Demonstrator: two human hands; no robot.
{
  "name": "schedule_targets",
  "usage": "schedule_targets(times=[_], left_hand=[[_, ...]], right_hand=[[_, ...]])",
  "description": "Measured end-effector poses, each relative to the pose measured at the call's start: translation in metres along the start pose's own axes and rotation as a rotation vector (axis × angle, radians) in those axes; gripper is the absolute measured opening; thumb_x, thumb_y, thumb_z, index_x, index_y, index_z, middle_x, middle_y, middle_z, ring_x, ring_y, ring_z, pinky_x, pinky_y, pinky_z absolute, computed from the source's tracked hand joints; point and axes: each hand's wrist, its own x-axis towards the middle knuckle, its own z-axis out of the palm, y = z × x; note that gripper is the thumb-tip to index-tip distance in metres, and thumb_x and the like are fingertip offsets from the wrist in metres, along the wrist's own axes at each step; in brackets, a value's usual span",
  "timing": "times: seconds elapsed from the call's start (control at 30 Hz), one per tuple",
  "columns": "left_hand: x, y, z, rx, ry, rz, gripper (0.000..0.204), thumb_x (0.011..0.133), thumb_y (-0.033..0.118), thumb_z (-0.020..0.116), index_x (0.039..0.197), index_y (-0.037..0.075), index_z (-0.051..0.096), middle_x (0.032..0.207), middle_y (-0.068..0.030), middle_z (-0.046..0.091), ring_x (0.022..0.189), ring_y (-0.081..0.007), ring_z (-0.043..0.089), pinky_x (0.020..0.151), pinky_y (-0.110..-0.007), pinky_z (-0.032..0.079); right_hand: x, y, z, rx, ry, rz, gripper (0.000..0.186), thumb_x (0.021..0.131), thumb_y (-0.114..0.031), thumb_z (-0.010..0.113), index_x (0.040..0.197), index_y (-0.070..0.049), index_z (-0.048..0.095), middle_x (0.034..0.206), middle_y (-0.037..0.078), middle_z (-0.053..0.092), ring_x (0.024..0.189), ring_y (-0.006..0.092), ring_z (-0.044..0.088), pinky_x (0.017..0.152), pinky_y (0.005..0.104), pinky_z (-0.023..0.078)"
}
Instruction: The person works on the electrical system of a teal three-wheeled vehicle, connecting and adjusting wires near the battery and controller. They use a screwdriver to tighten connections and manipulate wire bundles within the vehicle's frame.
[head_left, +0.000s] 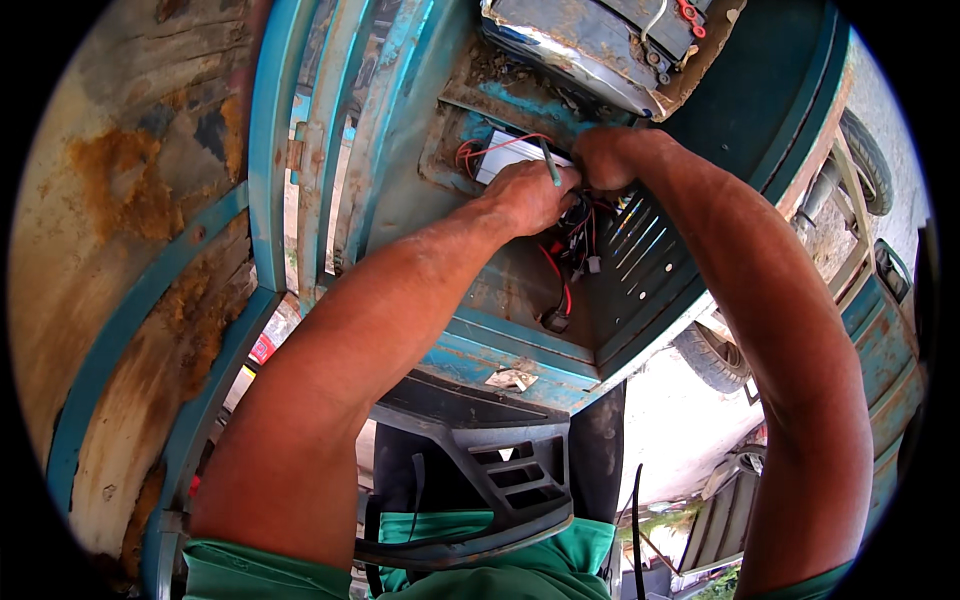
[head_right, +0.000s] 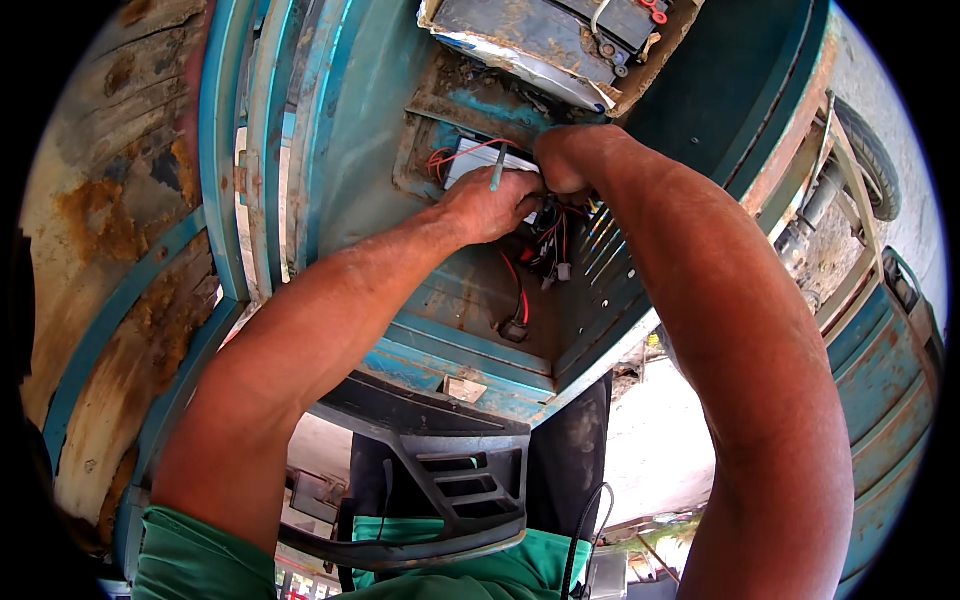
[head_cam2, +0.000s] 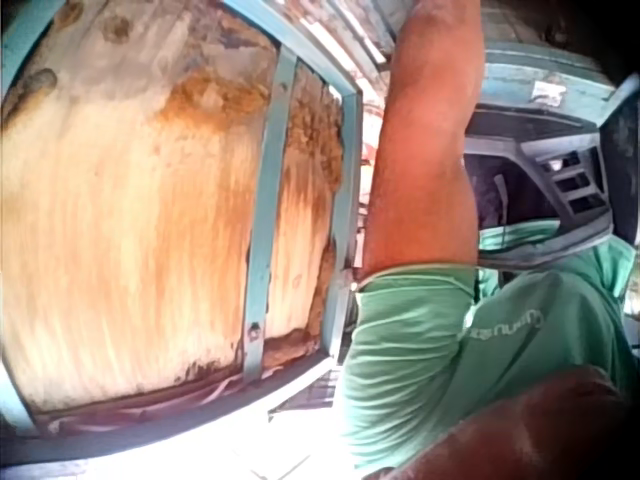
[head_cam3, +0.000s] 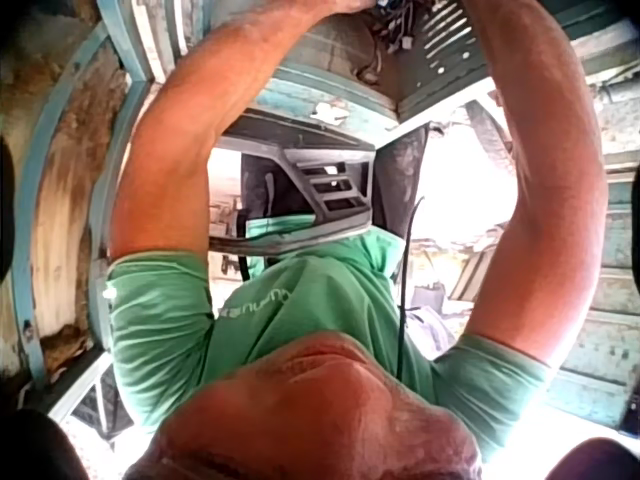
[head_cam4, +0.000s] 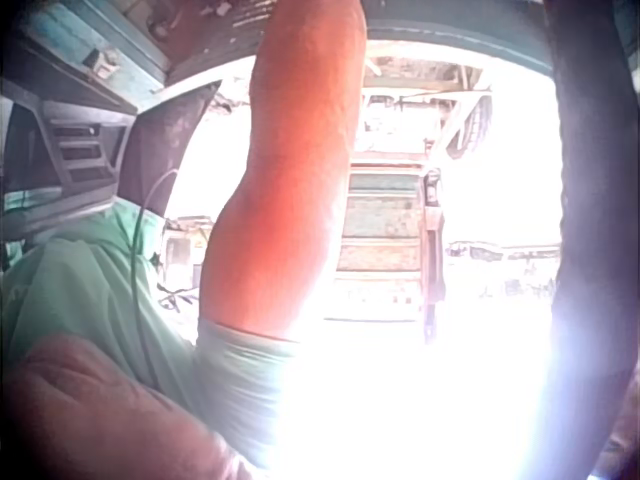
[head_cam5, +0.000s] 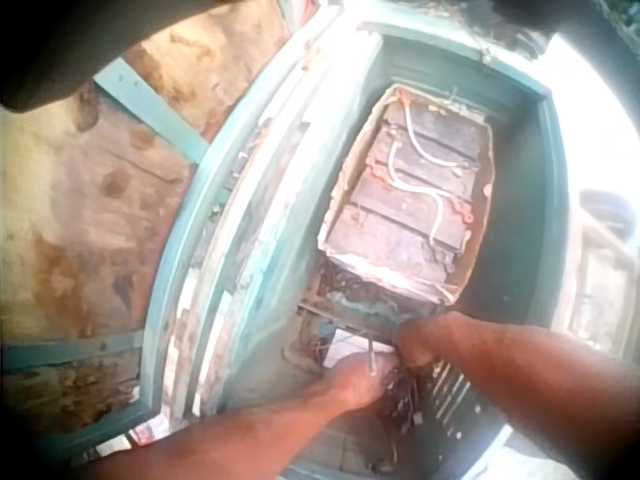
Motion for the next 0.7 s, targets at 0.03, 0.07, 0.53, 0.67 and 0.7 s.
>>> schedule_targets(times=[0.03,0.07,0.53,0.67,0.7], left_hand=[[0.0,0.0,0.001,0.009,-0.004,0.01,0.028,0.091,0.025,0.065,0.115,0.011,0.069,0.111,-0.0171,0.07,0.107,-0.0373,0.066,0.091,-0.047,0.053],[0.0,0.001,0.002,-0.013,-0.01,0.001,0.029,0.091,0.025,0.065,0.116,0.011,0.069,0.111,-0.017,0.071,0.107,-0.0373,0.066,0.091,-0.047,0.053],[0.006,0.003,0.018,-0.08,-0.145,-0.298,0.031,0.085,0.024,0.063,0.108,0.005,0.071,0.11,-0.0222,0.071,0.101,-0.0365,0.068,0.085,-0.045,0.054],[0.006,-0.002,0.005,-0.046,-0.225,-0.249,0.033,0.085,0.021,0.061,0.113,0.006,0.07,0.109,-0.0206,0.071,0.102,-0.0357,0.069,0.088,-0.044,0.054],[0.007,0.0,-0.001,-0.074,-0.239,-0.213,0.034,0.085,0.021,0.062,0.115,0.007,0.07,0.109,-0.02,0.071,0.102,-0.0355,0.069,0.088,-0.043,0.055]], right_hand=[[-0.001,-0.002,-0.001,-0.058,0.011,-0.015,0.027,0.073,-0.017,0.078,0.097,-0.004,0.076,0.094,0.017,0.075,0.089,0.0311,0.072,0.077,0.0418,0.056],[-0.003,-0.003,-0.001,-0.116,0.023,-0.03,0.027,0.073,-0.016,0.078,0.097,-0.004,0.076,0.095,0.017,0.075,0.089,0.031,0.072,0.077,0.0417,0.056],[-0.03,-0.004,-0.012,-0.336,0.034,-0.036,0.028,0.086,-0.009,0.059,0.109,-0.002,0.073,0.1,0.017,0.075,0.093,0.0304,0.073,0.078,0.0413,0.057],[-0.006,0.016,-0.005,-0.282,-0.005,-0.089,0.027,0.085,-0.008,0.06,0.107,-0.001,0.073,0.099,0.017,0.075,0.092,0.0311,0.073,0.076,0.0412,0.057],[0.007,0.024,-0.001,-0.273,-0.032,-0.108,0.026,0.084,-0.008,0.06,0.106,-0.001,0.074,0.098,0.017,0.075,0.091,0.0311,0.073,0.076,0.041,0.057]])
